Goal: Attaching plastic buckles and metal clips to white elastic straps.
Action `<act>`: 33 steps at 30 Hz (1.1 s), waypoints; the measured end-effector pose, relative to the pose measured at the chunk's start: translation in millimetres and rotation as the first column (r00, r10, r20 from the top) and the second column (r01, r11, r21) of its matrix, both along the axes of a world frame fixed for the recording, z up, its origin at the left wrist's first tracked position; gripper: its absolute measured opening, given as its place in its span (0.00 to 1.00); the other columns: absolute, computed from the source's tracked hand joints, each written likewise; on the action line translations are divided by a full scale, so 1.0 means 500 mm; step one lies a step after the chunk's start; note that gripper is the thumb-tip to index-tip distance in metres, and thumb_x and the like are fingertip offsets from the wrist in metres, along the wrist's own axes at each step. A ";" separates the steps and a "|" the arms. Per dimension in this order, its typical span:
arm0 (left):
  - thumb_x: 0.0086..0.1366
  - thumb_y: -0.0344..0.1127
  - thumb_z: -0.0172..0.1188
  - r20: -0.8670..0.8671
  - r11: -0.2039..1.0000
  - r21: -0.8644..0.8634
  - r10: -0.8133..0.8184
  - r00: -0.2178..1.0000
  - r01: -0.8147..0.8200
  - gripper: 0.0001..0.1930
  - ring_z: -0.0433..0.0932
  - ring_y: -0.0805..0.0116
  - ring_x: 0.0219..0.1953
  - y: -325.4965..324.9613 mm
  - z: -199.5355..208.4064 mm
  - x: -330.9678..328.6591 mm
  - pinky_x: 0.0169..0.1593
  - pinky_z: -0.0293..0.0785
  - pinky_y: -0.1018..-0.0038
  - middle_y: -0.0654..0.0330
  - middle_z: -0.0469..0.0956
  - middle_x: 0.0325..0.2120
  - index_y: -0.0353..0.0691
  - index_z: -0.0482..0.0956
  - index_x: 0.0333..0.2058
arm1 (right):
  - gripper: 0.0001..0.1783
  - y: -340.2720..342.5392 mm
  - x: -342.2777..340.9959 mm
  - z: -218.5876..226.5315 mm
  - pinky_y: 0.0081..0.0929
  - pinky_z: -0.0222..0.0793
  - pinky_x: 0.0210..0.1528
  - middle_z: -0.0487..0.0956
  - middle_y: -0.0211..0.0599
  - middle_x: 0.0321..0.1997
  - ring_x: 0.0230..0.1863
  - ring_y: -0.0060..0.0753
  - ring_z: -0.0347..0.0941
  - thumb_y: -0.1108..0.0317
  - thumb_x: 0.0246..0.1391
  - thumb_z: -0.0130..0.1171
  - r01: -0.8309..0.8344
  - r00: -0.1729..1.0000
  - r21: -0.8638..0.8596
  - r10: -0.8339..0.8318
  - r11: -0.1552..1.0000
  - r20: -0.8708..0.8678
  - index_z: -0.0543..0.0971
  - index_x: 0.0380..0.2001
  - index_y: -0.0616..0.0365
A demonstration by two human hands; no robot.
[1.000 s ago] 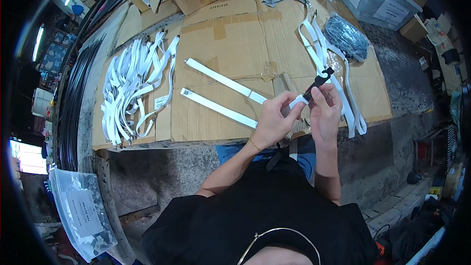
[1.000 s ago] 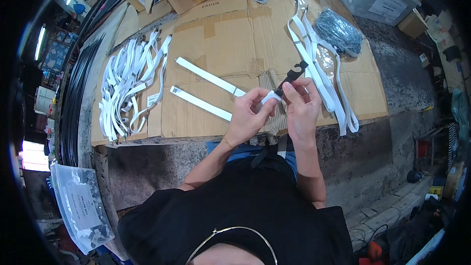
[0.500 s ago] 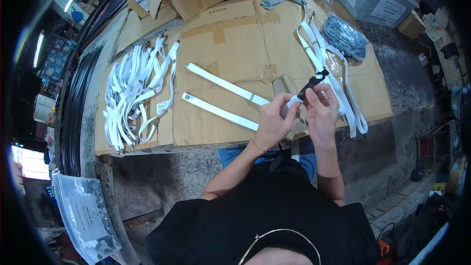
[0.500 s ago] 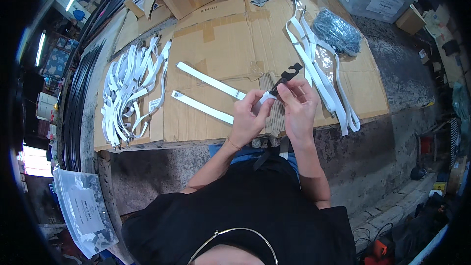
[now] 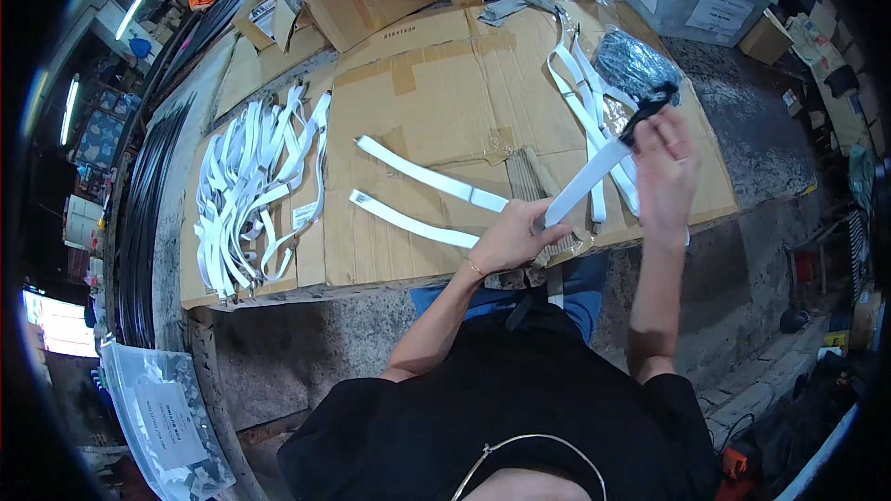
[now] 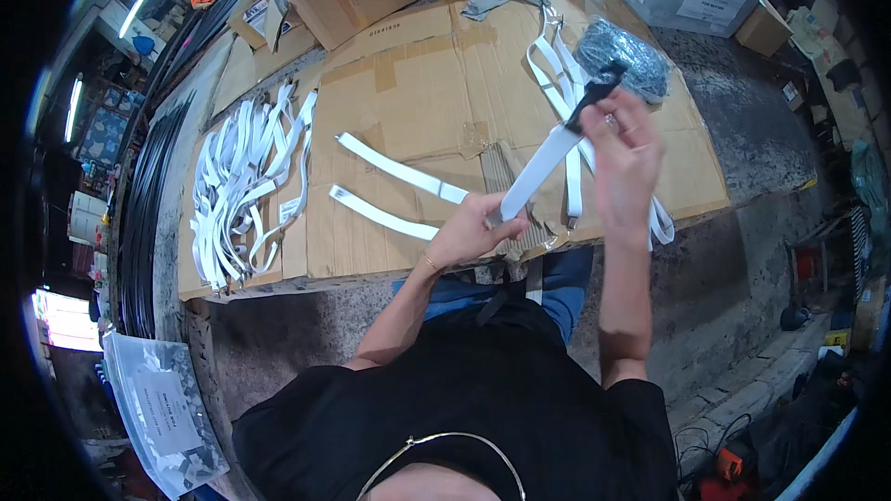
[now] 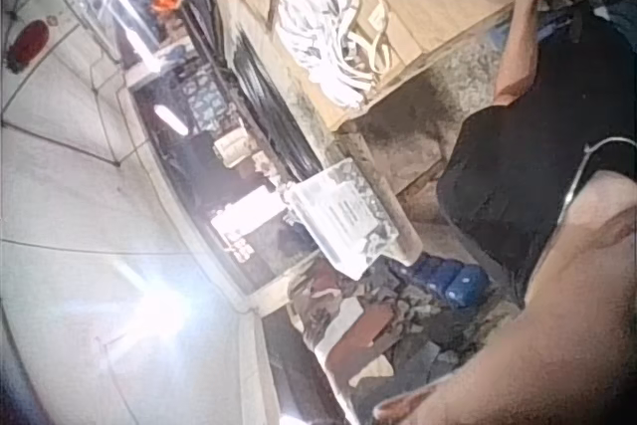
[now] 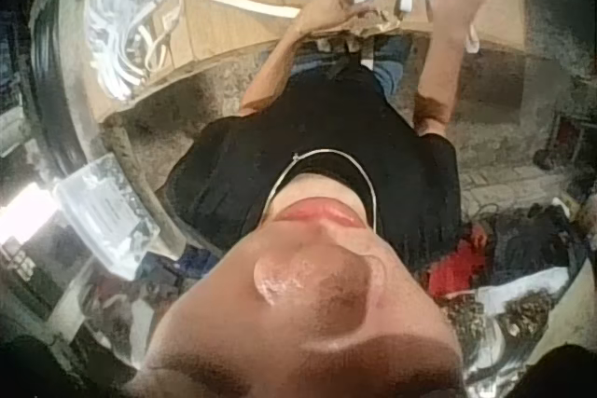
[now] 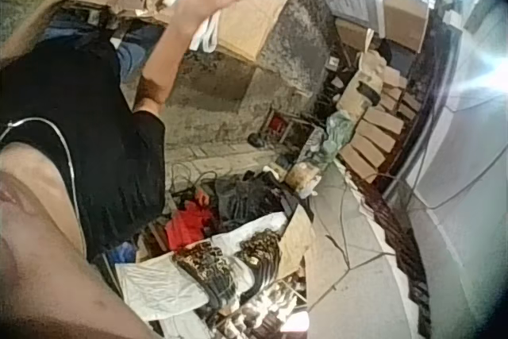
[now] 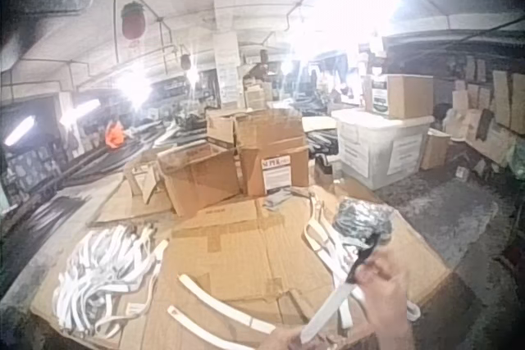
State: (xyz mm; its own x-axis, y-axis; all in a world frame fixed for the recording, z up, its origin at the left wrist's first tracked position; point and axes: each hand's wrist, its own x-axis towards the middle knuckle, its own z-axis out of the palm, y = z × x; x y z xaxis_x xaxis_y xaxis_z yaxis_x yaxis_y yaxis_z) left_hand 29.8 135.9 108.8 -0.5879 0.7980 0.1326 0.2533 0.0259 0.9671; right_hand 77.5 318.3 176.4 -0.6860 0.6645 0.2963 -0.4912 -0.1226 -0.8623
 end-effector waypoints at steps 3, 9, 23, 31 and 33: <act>0.55 0.33 0.62 -0.084 1.000 0.015 -0.014 0.996 0.016 0.11 0.73 0.70 0.26 -0.010 0.017 -0.006 0.33 0.69 0.73 0.57 0.75 0.21 0.34 0.75 0.35 | 0.17 0.028 -0.004 0.095 0.16 0.69 0.40 0.75 0.34 0.37 0.37 0.22 0.73 0.79 0.50 0.57 -0.087 0.970 0.037 0.093 0.996 -0.225 0.71 0.45 0.67; 0.54 0.31 0.63 0.088 0.992 0.015 -0.127 0.988 0.126 0.12 0.74 0.75 0.37 0.000 0.002 0.005 0.43 0.69 0.75 0.62 0.77 0.31 0.37 0.76 0.38 | 0.15 0.061 -0.030 0.234 0.22 0.69 0.43 0.76 0.38 0.39 0.37 0.25 0.73 0.77 0.53 0.55 -0.119 0.920 0.147 0.165 0.982 -0.355 0.70 0.45 0.67; 0.46 0.34 0.70 -0.176 0.972 0.232 0.066 0.982 -0.023 0.10 0.70 0.68 0.48 -0.010 -0.022 -0.035 0.49 0.66 0.70 0.58 0.74 0.44 0.40 0.82 0.28 | 0.16 0.045 -0.072 0.384 0.16 0.64 0.40 0.77 0.32 0.38 0.39 0.18 0.72 0.70 0.55 0.54 -0.115 0.914 0.470 0.278 0.875 -0.294 0.69 0.46 0.64; 0.46 0.33 0.70 -0.151 0.959 0.183 -0.188 0.970 0.215 0.12 0.71 0.62 0.49 0.061 -0.021 -0.026 0.51 0.67 0.67 0.52 0.60 0.58 0.38 0.81 0.30 | 0.15 -0.033 -0.084 0.451 0.17 0.65 0.42 0.77 0.32 0.36 0.38 0.18 0.72 0.73 0.51 0.57 -0.272 0.872 0.495 0.429 0.825 -0.236 0.71 0.43 0.62; 0.48 0.32 0.69 -0.122 0.956 0.198 -0.193 0.974 0.215 0.12 0.73 0.65 0.44 0.088 -0.062 -0.018 0.49 0.68 0.69 0.53 0.67 0.51 0.38 0.79 0.33 | 0.15 -0.045 -0.095 0.458 0.17 0.64 0.42 0.77 0.32 0.36 0.38 0.18 0.71 0.73 0.50 0.58 -0.250 0.882 0.514 0.412 0.821 -0.229 0.71 0.43 0.61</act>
State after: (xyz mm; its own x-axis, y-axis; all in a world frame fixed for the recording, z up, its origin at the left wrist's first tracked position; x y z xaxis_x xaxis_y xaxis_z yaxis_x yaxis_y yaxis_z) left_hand 20.6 179.9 77.8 -0.3906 0.8476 0.3592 0.3283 -0.2363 0.9145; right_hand 30.2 295.7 405.3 -0.6529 0.1451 0.7434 -0.7471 0.0381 -0.6636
